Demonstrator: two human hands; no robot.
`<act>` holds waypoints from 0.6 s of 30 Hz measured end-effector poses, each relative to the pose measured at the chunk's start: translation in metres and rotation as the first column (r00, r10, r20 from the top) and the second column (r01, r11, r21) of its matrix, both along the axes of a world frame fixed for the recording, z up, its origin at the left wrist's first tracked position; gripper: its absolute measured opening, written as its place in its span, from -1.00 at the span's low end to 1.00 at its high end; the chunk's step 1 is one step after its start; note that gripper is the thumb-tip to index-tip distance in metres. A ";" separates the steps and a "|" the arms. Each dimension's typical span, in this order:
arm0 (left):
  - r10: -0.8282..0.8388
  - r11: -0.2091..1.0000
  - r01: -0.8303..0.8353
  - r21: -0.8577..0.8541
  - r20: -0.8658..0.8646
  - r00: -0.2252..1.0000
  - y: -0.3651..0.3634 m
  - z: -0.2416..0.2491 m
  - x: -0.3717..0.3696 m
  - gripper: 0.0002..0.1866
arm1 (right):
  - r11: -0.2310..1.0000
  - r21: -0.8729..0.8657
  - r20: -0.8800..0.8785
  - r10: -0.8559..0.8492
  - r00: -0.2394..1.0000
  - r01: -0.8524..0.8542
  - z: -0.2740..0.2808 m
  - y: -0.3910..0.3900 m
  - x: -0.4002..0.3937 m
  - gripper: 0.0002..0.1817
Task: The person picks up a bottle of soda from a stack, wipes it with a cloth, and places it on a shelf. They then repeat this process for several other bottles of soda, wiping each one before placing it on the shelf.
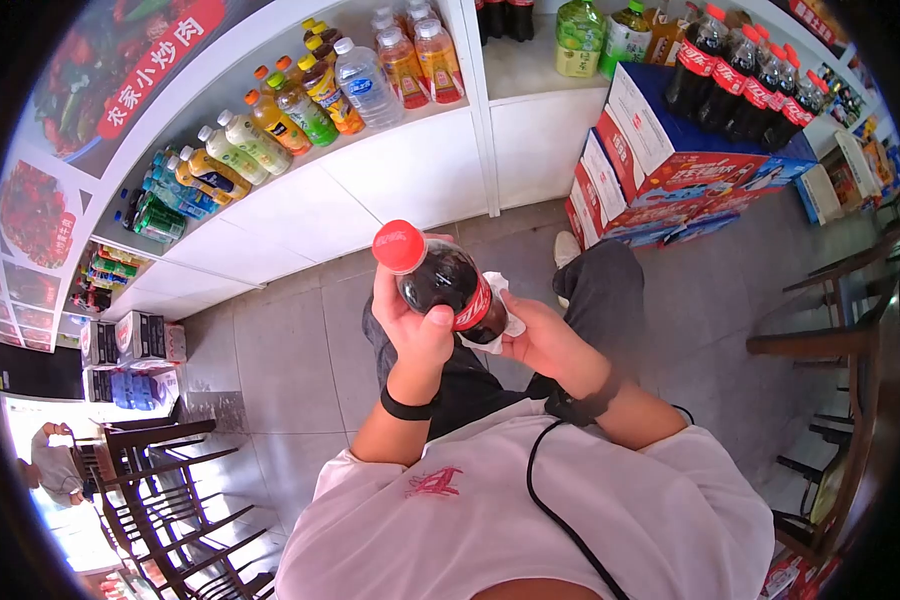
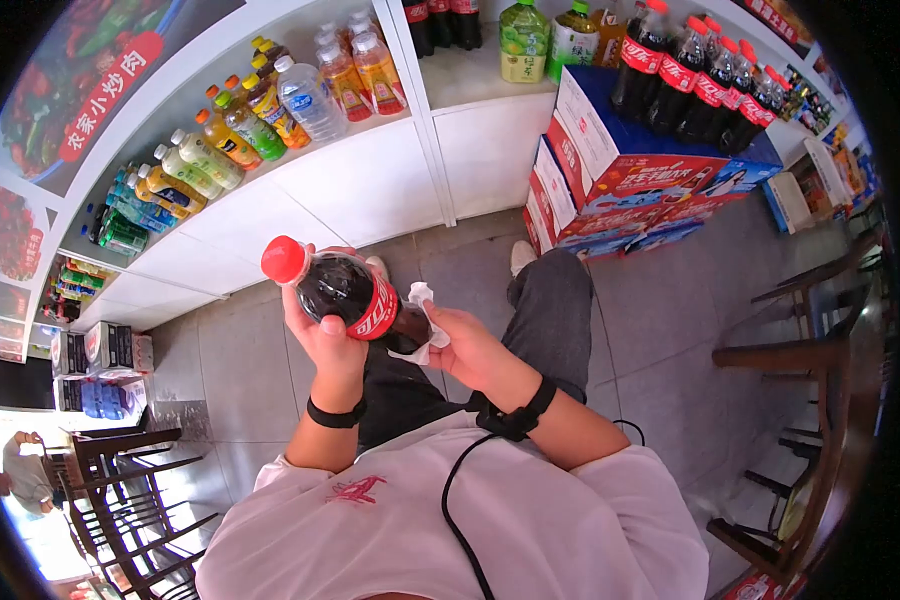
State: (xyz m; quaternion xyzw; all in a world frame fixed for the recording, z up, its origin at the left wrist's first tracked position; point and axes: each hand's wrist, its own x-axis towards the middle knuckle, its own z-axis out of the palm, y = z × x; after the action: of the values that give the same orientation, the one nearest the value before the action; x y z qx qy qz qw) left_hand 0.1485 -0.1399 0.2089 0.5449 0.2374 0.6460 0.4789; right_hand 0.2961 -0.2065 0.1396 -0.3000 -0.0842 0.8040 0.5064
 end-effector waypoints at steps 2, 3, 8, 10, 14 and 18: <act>0.036 0.998 -0.032 0.056 -0.059 0.998 0.000 0.000 0.000 0.02 | 1.000 0.004 0.062 -0.008 0.998 0.008 -0.003 0.000 0.003 -0.62; 0.030 0.998 -0.026 0.063 -0.066 0.997 0.000 0.001 0.001 -0.02 | 1.000 0.018 0.124 -0.010 0.992 0.008 -0.003 0.001 0.004 -0.64; 0.061 0.998 -0.059 0.030 -0.054 0.997 0.004 -0.004 0.001 -0.10 | 0.997 0.073 0.397 -0.033 0.917 0.004 -0.010 0.002 0.013 -0.70; 0.033 0.999 -0.032 -0.044 0.025 0.999 0.007 -0.007 0.000 -0.16 | 0.996 0.092 0.464 -0.041 0.885 -0.002 -0.007 -0.001 0.019 -0.73; 0.061 0.998 -0.062 -0.026 -0.050 0.997 0.012 -0.018 -0.002 -0.30 | 0.945 0.323 0.712 -0.206 0.671 -0.052 -0.004 -0.002 0.029 -0.73; 0.055 0.998 -0.059 -0.031 -0.119 0.991 0.006 -0.018 0.008 -0.32 | 0.817 0.573 0.661 -0.413 0.627 -0.066 0.018 0.001 0.029 -0.58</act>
State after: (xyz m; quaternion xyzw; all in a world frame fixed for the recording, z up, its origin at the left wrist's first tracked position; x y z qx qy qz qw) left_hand 0.1565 -0.1336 0.1911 0.5668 0.2920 0.6219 0.4548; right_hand 0.3249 -0.2055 0.1577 -0.4587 -0.4835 0.4867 0.5648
